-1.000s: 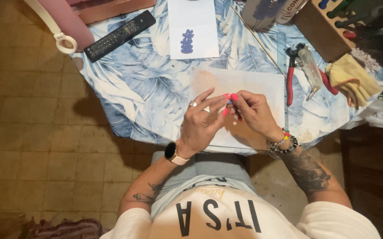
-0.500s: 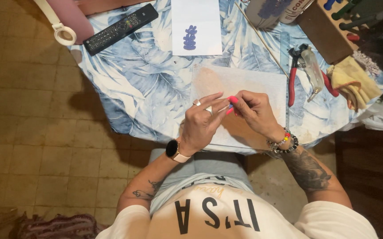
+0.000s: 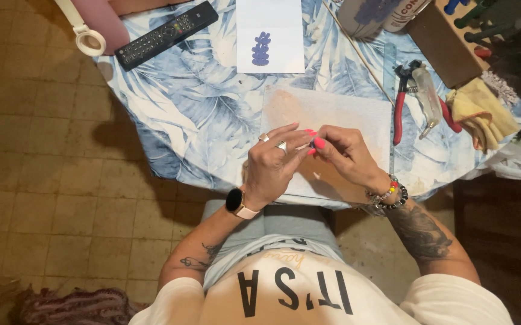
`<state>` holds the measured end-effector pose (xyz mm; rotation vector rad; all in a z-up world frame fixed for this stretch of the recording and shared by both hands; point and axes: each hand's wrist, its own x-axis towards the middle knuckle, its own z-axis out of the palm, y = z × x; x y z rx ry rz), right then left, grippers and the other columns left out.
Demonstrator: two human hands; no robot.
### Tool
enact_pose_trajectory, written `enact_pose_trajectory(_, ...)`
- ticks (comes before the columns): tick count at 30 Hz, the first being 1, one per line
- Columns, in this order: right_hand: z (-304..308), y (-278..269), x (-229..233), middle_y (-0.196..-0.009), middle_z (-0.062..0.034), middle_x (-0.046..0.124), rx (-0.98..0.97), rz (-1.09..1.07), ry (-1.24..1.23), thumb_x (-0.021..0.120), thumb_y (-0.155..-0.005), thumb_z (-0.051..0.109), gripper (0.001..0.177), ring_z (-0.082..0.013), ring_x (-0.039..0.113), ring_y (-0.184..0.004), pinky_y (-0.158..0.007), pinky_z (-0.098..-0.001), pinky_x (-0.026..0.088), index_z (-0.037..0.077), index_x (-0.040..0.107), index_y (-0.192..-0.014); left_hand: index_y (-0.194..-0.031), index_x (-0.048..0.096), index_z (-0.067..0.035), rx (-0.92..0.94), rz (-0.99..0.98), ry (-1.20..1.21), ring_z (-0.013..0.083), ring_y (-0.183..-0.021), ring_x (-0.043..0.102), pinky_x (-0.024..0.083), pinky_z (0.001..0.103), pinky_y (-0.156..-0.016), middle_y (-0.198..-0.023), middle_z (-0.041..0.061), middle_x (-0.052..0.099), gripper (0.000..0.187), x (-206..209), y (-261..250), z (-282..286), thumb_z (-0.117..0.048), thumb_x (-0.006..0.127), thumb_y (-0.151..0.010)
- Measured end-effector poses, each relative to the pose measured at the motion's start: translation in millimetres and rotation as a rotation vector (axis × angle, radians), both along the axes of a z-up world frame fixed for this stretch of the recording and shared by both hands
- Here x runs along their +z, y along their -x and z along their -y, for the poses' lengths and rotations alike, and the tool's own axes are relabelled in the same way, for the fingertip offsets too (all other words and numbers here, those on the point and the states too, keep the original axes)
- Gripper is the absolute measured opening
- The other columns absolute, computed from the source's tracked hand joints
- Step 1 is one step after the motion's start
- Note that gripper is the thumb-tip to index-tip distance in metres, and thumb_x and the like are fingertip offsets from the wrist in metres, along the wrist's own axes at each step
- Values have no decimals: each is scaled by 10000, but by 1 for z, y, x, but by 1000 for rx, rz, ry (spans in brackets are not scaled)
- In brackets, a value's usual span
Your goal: Picking and placing small rhinestones onto a template and smoothing a transfer sheet over the design.
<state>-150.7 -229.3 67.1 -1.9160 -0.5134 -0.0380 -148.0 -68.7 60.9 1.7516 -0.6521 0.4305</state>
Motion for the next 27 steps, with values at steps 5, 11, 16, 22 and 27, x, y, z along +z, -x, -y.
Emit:
enact_pose_trajectory(5, 12, 4, 8, -560, -74, 484, 24, 30, 212, 449, -875, 190, 245, -175, 455, -499, -475, -286, 385, 72, 545, -682, -1100, 528, -45, 53, 70, -375, 363, -1011, 532, 427, 467, -800, -1000, 146, 576, 414, -15, 14, 1, -282, 609, -771)
enact_pose_trajectory(11, 48, 31, 7, -633, -145, 557, 80, 36, 948, 518, -763, 103, 91, -300, 584, -611, -548, -366, 488, 29, 570, -756, -1077, 577, -152, 33, 62, -762, 377, -1123, 420, 86, 632, -936, -1153, 130, 520, 473, -16, 36, -12, -458, 567, -717)
enact_pose_trajectory(16, 59, 39, -28, -623, -57, 500, -30, 201, 1078, 480, -739, 205, 77, -262, 566, -606, -492, -340, 470, 136, 493, -707, -1049, 592, -154, 38, 143, -745, 394, -1071, 468, 114, 662, -925, -1120, 146, 541, 501, -33, 33, -13, -517, 540, -708)
enact_pose_trajectory(22, 0, -33, -45, -592, -79, 451, -12, 400, 935, 470, -743, 208, 108, -298, 521, -549, -448, -384, 433, 116, 477, -687, -1068, 577, -143, 37, 152, -744, 417, -1060, 466, 136, 688, -908, -1139, 161, 514, 567, -35, 34, -16, -538, 572, -661)
enact_pose_trajectory(27, -25, -82, -52, -592, -28, 423, -38, 533, 867, 476, -751, 207, 76, -263, 526, -559, -438, -358, 417, 145, 477, -707, -1080, 564, -155, 12, 132, -780, 414, -1064, 458, 146, 668, -919, -1143, 155, 504, 605, -34, 35, -19, -547, 600, -621)
